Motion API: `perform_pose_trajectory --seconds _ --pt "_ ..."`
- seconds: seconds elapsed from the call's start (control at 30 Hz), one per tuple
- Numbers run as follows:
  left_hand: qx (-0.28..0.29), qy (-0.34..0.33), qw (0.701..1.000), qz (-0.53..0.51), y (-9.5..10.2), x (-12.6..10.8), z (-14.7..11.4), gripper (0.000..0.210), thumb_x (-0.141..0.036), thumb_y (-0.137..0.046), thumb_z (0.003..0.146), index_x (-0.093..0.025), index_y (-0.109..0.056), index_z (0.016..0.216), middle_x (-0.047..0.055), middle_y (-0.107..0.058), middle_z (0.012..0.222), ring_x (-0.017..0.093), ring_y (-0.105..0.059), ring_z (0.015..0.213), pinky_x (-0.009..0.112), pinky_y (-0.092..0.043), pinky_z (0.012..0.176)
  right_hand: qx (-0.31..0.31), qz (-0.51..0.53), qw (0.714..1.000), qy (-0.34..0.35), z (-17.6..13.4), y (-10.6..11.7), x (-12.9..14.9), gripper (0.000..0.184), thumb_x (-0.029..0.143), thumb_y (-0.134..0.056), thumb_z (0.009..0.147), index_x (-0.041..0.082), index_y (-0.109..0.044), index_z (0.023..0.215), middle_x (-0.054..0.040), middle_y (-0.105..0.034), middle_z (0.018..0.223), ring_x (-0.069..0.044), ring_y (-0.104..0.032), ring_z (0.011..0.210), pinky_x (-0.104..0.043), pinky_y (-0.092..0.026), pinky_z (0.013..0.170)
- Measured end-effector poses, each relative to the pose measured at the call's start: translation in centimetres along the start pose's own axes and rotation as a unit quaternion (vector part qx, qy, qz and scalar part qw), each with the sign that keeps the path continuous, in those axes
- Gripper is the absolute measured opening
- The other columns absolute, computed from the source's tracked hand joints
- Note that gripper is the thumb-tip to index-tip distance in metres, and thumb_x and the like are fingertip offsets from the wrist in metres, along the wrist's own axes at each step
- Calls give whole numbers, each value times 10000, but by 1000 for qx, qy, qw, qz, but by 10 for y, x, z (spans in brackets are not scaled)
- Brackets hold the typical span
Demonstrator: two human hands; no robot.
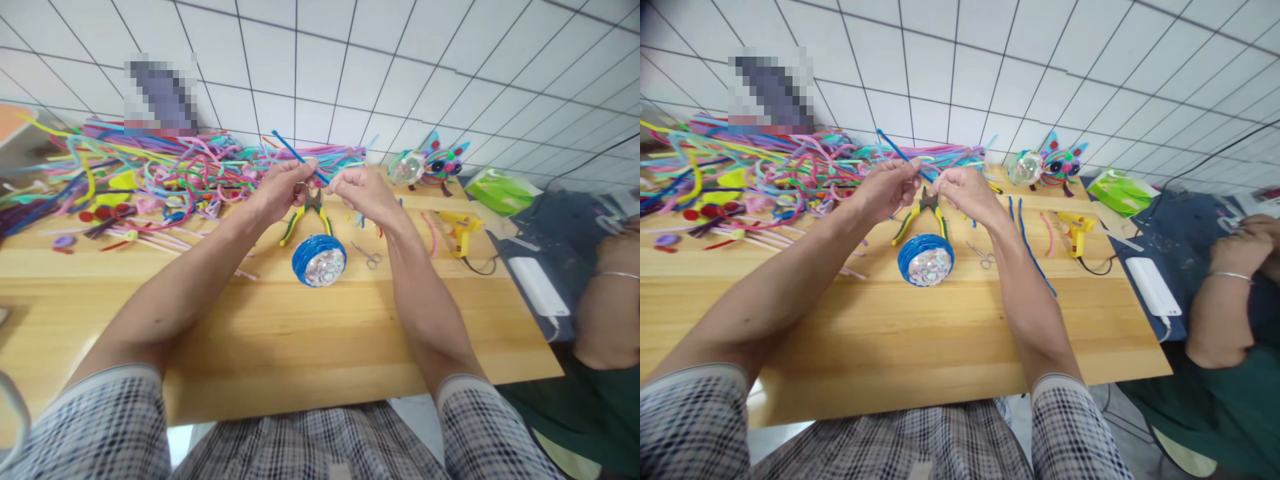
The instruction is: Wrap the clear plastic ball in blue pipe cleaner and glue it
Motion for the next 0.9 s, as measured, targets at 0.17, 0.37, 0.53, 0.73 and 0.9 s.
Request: perform_pose_trajectory --seconds 0.17,0.37,0.53,0.73,0.9 --pt "0 13 1000 -1 0 0 0 433 -296 -861 972 -154 -626 637 -5 -652 579 37 -475 378 161 -306 363 -1 3 1000 8 1 -7 0 185 291 -707 980 200 -747 824 65 -502 529 -105 -403 517 -274 -292 539" --pt "-6 62 998 -32 -7 -4 -4 527 -268 -870 987 -141 -572 572 -37 -556 482 13 -406 344 136 -263 354 3 25 999 41 -1 -10 8 317 481 -782 994 224 -701 828 59 -518 557 -118 -432 539 -281 -316 549" --pt "-28 80 995 -55 -4 -6 -1 496 -383 -886 983 -149 -602 651 -49 -618 545 12 -427 337 154 -273 341 -13 10 999 50 -2 -6 8 337 498 -811 992 239 -676 825 42 -518 605 -145 -473 623 -289 -364 595" --pt "-71 57 993 -79 4 -1 3 453 -256 -749 1053 -178 -546 656 -66 -559 502 11 -374 345 153 -233 363 -55 -76 991 99 -6 -8 14 215 275 -746 985 231 -664 791 22 -557 669 -173 -521 726 -316 -362 687" --pt "-91 26 992 -81 9 5 6 441 -249 -689 1066 -193 -518 664 -63 -551 518 22 -371 371 160 -258 387 -50 -95 988 109 -8 -13 17 173 294 -652 1001 224 -695 849 24 -584 661 -180 -540 718 -316 -347 686"
Point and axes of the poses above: each hand's wrist, its own z-axis towards the middle knuckle, its own y-axis out of the back of the hand, x = y × z, the point moved 3 cm from there along z, towards the middle knuckle
